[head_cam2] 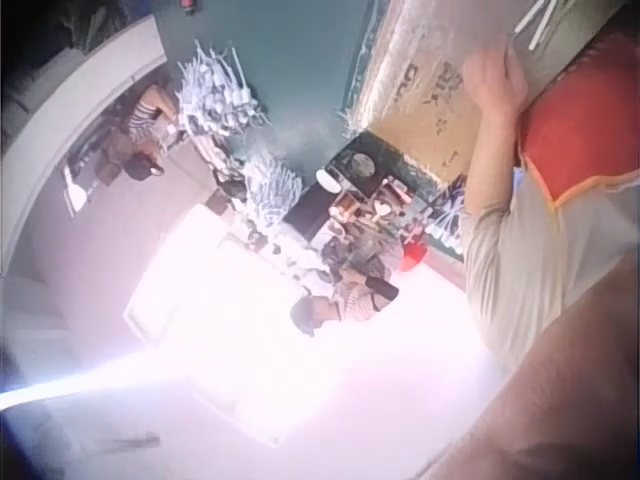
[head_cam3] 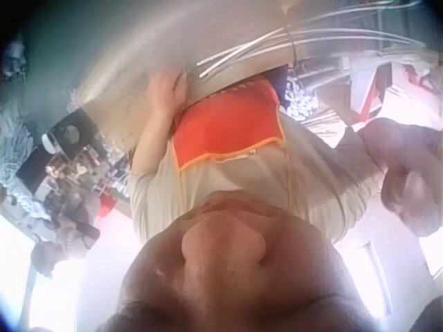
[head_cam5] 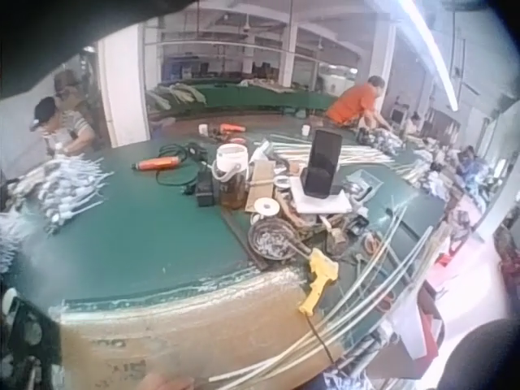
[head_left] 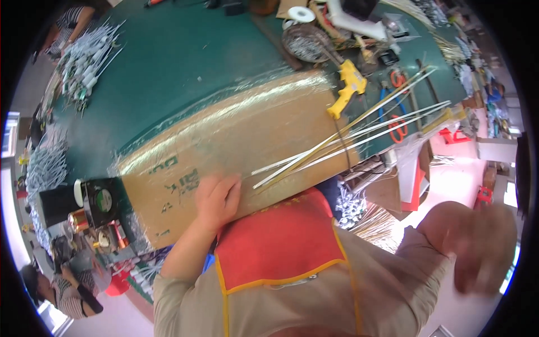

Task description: The person solders wires to LED light strips using a soldering iron, sets the assembled strips aside, and arranges strips on the table by hand.

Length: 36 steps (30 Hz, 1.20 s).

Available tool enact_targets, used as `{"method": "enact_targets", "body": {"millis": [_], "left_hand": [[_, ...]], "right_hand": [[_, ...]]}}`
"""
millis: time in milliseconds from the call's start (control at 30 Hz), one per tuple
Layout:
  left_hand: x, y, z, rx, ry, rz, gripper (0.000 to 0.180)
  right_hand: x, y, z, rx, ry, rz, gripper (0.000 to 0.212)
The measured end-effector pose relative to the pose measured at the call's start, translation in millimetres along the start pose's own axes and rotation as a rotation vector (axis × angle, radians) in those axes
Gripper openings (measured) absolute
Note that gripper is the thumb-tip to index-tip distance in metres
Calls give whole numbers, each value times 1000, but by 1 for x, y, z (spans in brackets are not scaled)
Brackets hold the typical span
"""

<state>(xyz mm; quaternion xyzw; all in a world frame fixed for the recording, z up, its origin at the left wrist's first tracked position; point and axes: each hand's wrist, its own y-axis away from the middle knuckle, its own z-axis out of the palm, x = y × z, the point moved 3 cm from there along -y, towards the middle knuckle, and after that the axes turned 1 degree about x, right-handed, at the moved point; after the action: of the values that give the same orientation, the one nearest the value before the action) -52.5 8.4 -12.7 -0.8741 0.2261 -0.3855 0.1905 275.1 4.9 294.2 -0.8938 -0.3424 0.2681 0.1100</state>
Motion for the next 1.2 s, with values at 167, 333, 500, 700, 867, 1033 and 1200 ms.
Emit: {"method": "enact_targets", "body": {"millis": [167,333,500,700,867,1033,1200], "left_hand": [[1,-1,2,23,26,39,23],[-3,1,4,16,49,-3,21],[-1,1,3,-19,-3,-16,19],[-1,-2,4,-63,-45,-59,21],[-1,-3,5,-56,-42,-49,21],[2,-6,3,-86,-44,-37,21],[2,-4,5,-62,-14,-14,21]], "right_hand": [[96,-1,-40,389,17,434,37],[241,-20,-27,404,39,722,41],[353,-37,4,302,345,712,48],[469,-34,20,-60,637,950,41],[493,21,52,-328,153,1217,32],[481,39,71,-196,317,1108,38],[392,58,40,298,483,1126,54]]}}
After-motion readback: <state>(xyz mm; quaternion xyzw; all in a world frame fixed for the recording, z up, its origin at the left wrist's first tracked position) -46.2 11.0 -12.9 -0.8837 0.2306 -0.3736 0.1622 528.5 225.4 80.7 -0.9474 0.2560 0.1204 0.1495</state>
